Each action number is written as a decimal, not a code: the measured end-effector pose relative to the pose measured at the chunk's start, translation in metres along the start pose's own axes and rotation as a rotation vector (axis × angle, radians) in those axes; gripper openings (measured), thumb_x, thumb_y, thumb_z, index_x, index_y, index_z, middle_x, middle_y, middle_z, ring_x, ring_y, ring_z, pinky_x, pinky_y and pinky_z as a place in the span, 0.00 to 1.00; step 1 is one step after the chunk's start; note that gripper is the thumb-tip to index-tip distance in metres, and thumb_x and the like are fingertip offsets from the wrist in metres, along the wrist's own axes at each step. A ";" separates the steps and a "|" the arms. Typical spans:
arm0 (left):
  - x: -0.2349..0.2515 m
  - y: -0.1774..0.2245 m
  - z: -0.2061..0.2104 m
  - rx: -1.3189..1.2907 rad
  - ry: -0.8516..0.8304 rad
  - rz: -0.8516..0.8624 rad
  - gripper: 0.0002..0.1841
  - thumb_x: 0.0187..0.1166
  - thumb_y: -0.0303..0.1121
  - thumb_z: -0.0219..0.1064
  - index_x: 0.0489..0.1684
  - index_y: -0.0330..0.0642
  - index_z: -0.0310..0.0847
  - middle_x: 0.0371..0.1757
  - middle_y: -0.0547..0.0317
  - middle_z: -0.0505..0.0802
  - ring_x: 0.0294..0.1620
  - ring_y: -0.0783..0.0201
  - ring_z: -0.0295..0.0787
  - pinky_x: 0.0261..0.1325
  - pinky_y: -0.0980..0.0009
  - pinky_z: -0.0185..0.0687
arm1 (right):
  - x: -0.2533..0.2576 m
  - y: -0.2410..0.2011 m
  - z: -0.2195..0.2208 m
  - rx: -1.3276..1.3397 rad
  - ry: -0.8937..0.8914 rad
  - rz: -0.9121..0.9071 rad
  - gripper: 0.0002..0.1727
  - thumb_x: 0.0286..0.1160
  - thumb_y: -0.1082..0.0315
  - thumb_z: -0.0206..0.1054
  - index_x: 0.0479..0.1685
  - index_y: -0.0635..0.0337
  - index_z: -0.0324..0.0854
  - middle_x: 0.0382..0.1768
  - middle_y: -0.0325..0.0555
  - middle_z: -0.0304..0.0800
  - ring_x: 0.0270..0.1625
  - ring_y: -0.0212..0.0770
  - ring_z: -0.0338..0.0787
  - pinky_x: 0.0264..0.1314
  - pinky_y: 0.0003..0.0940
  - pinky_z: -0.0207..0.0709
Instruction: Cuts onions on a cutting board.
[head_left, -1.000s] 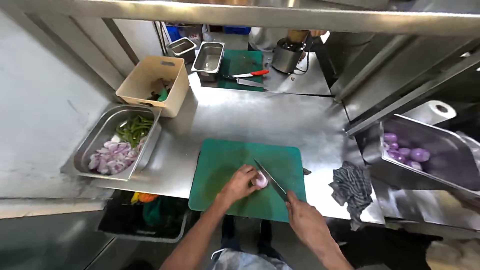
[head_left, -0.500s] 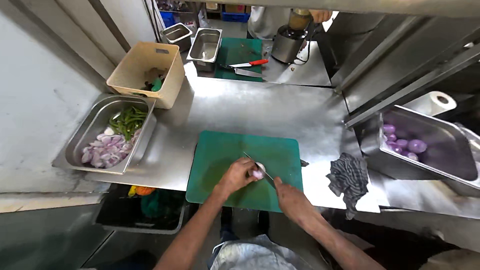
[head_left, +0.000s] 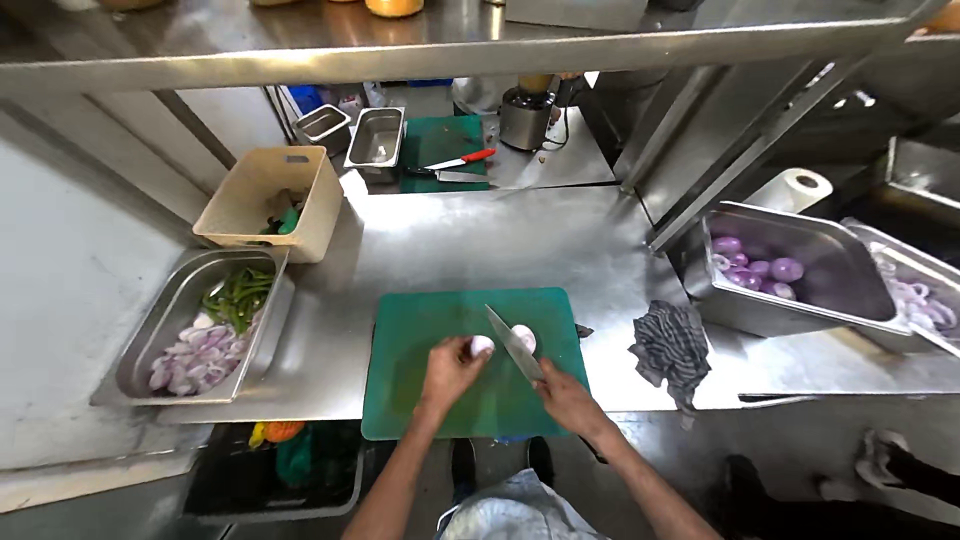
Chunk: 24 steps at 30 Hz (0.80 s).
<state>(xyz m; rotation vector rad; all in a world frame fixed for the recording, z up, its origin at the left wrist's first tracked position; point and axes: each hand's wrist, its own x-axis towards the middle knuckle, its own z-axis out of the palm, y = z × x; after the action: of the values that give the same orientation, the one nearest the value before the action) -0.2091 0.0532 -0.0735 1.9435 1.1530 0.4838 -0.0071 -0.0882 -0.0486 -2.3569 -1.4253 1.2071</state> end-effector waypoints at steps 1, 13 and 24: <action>0.001 0.004 -0.008 -0.085 -0.048 -0.160 0.20 0.78 0.50 0.73 0.50 0.42 0.92 0.41 0.58 0.97 0.36 0.67 0.95 0.47 0.65 0.95 | -0.005 0.000 0.001 0.019 0.020 -0.021 0.27 0.91 0.54 0.54 0.84 0.51 0.62 0.50 0.57 0.90 0.53 0.58 0.92 0.58 0.59 0.84; 0.020 -0.028 -0.010 0.107 -0.056 0.238 0.20 0.72 0.44 0.79 0.60 0.46 0.91 0.56 0.56 0.94 0.54 0.64 0.93 0.62 0.62 0.91 | -0.015 -0.013 0.013 -0.055 -0.038 0.076 0.27 0.92 0.58 0.49 0.88 0.50 0.59 0.55 0.62 0.89 0.60 0.63 0.91 0.61 0.61 0.82; -0.003 -0.022 0.006 0.166 -0.142 0.330 0.24 0.68 0.47 0.82 0.63 0.52 0.91 0.65 0.59 0.90 0.63 0.65 0.88 0.65 0.66 0.89 | -0.021 -0.010 0.010 -0.002 -0.098 0.050 0.25 0.92 0.58 0.51 0.85 0.52 0.61 0.53 0.62 0.89 0.59 0.63 0.91 0.60 0.62 0.83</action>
<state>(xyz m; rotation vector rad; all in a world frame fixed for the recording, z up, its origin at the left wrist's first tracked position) -0.2188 0.0535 -0.0943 2.2884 0.8062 0.4227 -0.0255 -0.1025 -0.0387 -2.3783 -1.4044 1.3521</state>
